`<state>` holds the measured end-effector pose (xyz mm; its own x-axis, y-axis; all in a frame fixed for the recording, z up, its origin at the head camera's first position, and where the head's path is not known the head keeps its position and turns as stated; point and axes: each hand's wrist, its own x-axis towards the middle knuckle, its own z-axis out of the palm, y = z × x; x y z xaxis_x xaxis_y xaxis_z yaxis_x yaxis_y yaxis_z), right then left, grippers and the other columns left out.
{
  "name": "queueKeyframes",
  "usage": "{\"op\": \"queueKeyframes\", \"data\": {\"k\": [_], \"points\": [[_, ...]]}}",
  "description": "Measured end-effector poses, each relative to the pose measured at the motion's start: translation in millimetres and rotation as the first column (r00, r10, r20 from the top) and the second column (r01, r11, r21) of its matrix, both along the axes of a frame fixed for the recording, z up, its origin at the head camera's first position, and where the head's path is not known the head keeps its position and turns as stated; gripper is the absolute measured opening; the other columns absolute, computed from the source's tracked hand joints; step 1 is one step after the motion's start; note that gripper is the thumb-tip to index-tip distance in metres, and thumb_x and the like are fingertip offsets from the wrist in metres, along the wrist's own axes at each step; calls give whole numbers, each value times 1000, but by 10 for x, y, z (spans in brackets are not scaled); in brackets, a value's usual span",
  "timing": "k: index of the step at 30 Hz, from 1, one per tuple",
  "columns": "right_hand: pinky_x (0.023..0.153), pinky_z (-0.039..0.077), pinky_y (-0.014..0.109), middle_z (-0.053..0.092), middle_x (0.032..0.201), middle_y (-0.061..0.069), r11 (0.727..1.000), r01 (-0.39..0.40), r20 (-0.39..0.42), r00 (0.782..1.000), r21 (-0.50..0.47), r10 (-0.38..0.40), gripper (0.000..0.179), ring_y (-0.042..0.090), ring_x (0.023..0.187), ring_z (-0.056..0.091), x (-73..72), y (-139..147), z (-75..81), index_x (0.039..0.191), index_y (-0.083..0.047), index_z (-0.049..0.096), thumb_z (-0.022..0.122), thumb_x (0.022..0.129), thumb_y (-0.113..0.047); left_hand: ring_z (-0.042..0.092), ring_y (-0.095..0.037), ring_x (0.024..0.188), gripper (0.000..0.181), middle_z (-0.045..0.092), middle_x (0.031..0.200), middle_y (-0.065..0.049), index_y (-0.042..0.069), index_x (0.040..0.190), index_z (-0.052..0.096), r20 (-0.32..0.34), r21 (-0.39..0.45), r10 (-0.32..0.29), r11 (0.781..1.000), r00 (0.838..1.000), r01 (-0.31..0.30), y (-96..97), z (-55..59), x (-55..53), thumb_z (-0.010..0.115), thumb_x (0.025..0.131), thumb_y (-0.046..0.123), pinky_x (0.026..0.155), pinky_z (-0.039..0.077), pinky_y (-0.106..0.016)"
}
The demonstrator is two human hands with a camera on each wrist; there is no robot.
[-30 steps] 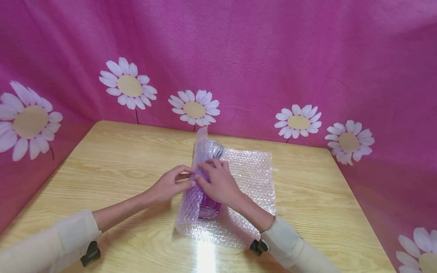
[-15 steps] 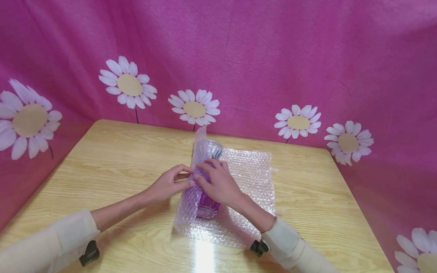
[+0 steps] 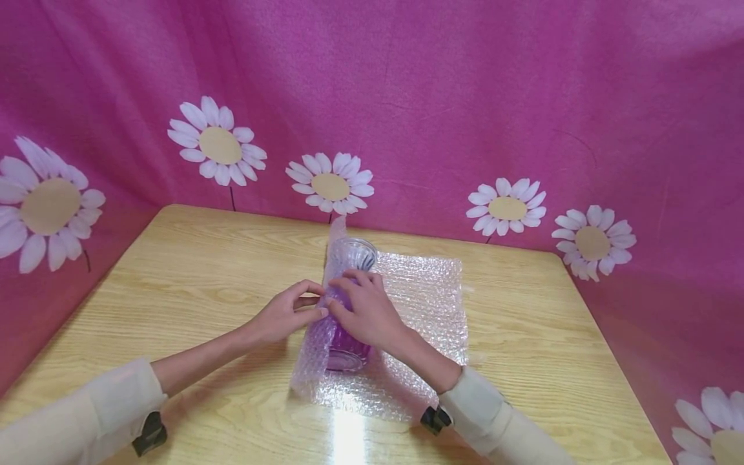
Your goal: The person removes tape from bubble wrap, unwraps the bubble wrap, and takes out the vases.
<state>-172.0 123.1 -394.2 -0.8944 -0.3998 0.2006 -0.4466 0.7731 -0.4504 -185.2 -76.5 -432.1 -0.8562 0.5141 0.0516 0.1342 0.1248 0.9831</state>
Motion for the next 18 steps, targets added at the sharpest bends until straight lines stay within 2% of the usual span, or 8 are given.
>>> {"op": "queueKeyframes", "data": {"k": [8, 18], "points": [[103, 38, 50, 58, 136, 14, 999, -32, -12, 999, 12, 32, 37, 38, 125, 45, -17, -72, 4, 128, -9, 67, 59, 100, -32, 46, -43, 132, 41, 43, 142, -28, -8, 131, 46, 19, 43, -22, 999, 1000, 22, -57, -25, -3, 62, 96, 8, 102, 48, -38], [102, 38, 49, 57, 137, 16, 998, -57, -32, 998, 35, 58, 35, 38, 123, 46, -46, -117, -3, 126, -9, 68, 60, 99, -30, 47, -42, 131, 42, 44, 140, -27, -8, 131, 45, 26, 23, -17, 1000, 1000, 16, -109, -38, -14, 62, 97, 9, 102, 48, -37]]}}
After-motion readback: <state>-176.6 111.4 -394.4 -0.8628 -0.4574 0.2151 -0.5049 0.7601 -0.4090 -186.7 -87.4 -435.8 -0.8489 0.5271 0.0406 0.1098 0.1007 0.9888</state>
